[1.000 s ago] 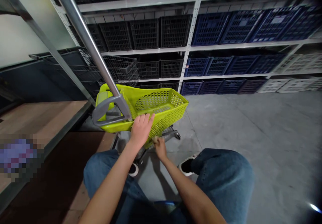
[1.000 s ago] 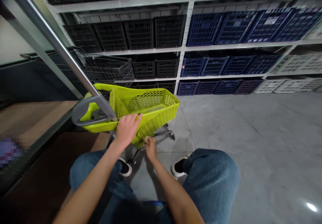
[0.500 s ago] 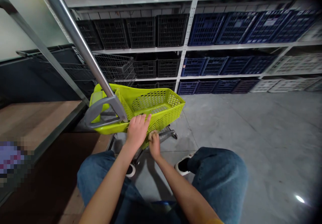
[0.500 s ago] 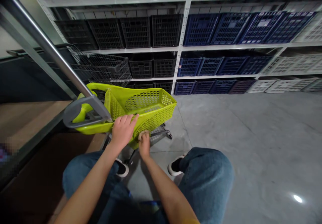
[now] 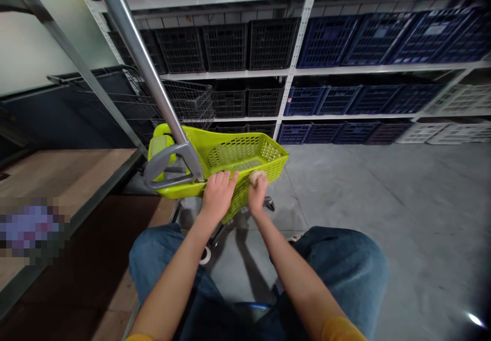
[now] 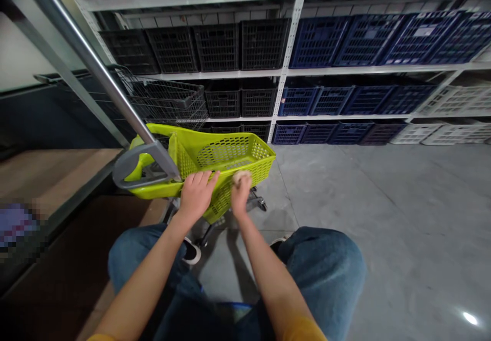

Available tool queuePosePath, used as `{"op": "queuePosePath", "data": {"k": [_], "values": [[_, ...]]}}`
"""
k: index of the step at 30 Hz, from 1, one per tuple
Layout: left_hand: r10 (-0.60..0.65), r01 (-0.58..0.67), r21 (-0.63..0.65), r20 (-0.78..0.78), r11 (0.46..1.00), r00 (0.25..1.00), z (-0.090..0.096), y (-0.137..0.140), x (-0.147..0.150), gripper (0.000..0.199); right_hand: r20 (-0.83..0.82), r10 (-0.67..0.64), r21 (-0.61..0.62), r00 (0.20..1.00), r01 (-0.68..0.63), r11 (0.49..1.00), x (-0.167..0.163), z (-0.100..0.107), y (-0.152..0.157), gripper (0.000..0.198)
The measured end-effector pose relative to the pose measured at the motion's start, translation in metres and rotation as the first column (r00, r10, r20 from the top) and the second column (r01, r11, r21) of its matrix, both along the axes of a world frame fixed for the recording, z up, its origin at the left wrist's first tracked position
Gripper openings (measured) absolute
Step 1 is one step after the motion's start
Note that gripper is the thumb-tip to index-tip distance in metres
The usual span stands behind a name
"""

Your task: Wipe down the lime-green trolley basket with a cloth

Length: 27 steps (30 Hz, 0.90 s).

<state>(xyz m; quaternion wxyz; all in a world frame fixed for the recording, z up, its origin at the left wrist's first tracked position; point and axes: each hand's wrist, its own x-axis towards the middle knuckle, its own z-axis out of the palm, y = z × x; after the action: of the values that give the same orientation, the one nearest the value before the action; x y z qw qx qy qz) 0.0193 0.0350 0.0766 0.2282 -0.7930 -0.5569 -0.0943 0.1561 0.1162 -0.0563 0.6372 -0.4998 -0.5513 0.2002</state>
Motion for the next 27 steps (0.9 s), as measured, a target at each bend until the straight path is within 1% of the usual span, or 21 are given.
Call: {"op": "queuePosePath", "data": {"k": [3, 5, 6, 7, 8, 10, 12, 14, 15, 16, 17, 18, 19, 20, 21, 22, 23, 24, 25, 26, 27], "values": [[0.003, -0.003, -0.01, -0.025, 1.0, 1.0, 0.001, 0.002, -0.002, 0.046, 0.049, 0.137, -0.014, 0.989, -0.137, 0.991, -0.05, -0.04, -0.062, 0.013], [-0.012, 0.011, -0.02, -0.045, 1.0, 0.999, 0.002, 0.003, -0.004, 0.047, 0.09, 0.239, -0.039, 0.967, -0.237, 0.971, -0.058, -0.057, -0.085, 0.015], [-0.021, 0.02, -0.018, -0.054, 1.0, 0.998, 0.002, 0.002, -0.005, 0.048, 0.107, 0.268, -0.046, 0.958, -0.264, 0.963, -0.054, -0.059, -0.088, 0.016], [-0.031, 0.031, -0.009, -0.063, 0.999, 0.998, 0.002, 0.001, -0.006, 0.049, 0.12, 0.276, -0.046, 0.954, -0.272, 0.961, -0.046, -0.056, -0.085, 0.015], [-0.041, 0.041, 0.006, -0.065, 0.999, 0.997, 0.002, -0.002, -0.007, 0.049, 0.127, 0.263, -0.04, 0.957, -0.26, 0.965, -0.035, -0.048, -0.077, 0.014], [-0.061, 0.063, 0.048, -0.04, 0.997, 0.997, -0.003, -0.011, -0.01, 0.048, 0.121, 0.189, -0.011, 0.974, -0.189, 0.982, -0.011, -0.019, -0.051, 0.011], [-0.106, 0.103, 0.092, 0.028, 0.99, 0.994, -0.017, -0.024, -0.015, 0.046, 0.115, 0.121, 0.027, 0.986, -0.125, 0.992, 0.005, 0.015, -0.023, 0.008], [-0.199, 0.179, 0.153, 0.127, 0.972, 0.972, -0.041, -0.037, -0.022, 0.041, 0.117, 0.044, 0.09, 0.992, -0.055, 0.994, 0.007, 0.038, -0.005, 0.013], [-0.212, 0.165, 0.215, 0.217, 0.963, 0.953, -0.055, -0.042, -0.025, 0.035, 0.118, 0.011, 0.119, 0.993, -0.026, 0.993, 0.003, 0.041, -0.002, 0.015], [-0.213, 0.123, 0.285, 0.31, 0.951, 0.927, -0.071, -0.046, -0.029, 0.027, 0.129, 0.001, 0.139, 0.992, -0.02, 0.99, -0.003, 0.037, -0.003, 0.017], [-0.178, 0.018, 0.35, 0.43, 0.937, 0.885, -0.087, -0.049, -0.032, 0.018, 0.154, 0.023, 0.151, 0.988, -0.046, 0.987, -0.011, 0.028, -0.01, 0.018], [-0.13, -0.094, 0.361, 0.55, 0.928, 0.825, -0.101, -0.049, -0.036, 0.017, 0.198, 0.083, 0.154, 0.977, -0.114, 0.981, -0.02, 0.013, -0.02, 0.019], [-0.081, -0.208, 0.335, 0.676, 0.919, 0.732, -0.114, -0.048, -0.04, 0.023, 0.253, 0.169, 0.138, 0.953, -0.209, 0.968, -0.028, -0.004, -0.033, 0.02], [-0.053, -0.291, 0.293, 0.781, 0.911, 0.622, -0.123, -0.046, -0.044, 0.032, 0.315, 0.27, 0.126, 0.91, -0.322, 0.938, -0.034, -0.021, -0.046, 0.021], [-0.045, -0.317, 0.235, 0.86, 0.919, 0.508, -0.129, -0.042, -0.048, 0.041, 0.363, 0.36, 0.089, 0.859, -0.417, 0.904, -0.039, -0.037, -0.059, 0.023], [-0.048, -0.299, 0.174, 0.922, 0.938, 0.384, -0.133, -0.038, -0.052, 0.047, 0.382, 0.407, 0.064, 0.83, -0.463, 0.884, -0.042, -0.048, -0.068, 0.026], [-0.049, -0.251, 0.115, 0.966, 0.961, 0.255, -0.133, -0.034, -0.056, 0.052, 0.389, 0.429, 0.057, 0.815, -0.486, 0.872, -0.043, -0.053, -0.075, 0.027], [-0.036, -0.179, 0.06, 0.99, 0.982, 0.133, -0.131, -0.029, -0.06, 0.054, 0.376, 0.418, 0.068, 0.827, -0.475, 0.878, -0.043, -0.053, -0.077, 0.026], [-0.012, -0.104, 0.014, 1.0, 0.994, 0.027, -0.128, -0.026, -0.063, 0.053, 0.347, 0.378, 0.097, 0.858, -0.434, 0.895, -0.043, -0.046, -0.075, 0.024], [0.016, -0.036, -0.019, 0.998, 0.999, -0.061, -0.123, -0.022, -0.066, 0.051, 0.309, 0.322, 0.135, 0.895, -0.377, 0.917, -0.044, -0.035, -0.07, 0.021], [0.039, 0.016, -0.037, 0.991, 0.999, -0.127, -0.118, -0.02, -0.067, 0.048, 0.268, 0.26, 0.17, 0.928, -0.311, 0.935, -0.046, -0.022, -0.064, 0.019]]}}
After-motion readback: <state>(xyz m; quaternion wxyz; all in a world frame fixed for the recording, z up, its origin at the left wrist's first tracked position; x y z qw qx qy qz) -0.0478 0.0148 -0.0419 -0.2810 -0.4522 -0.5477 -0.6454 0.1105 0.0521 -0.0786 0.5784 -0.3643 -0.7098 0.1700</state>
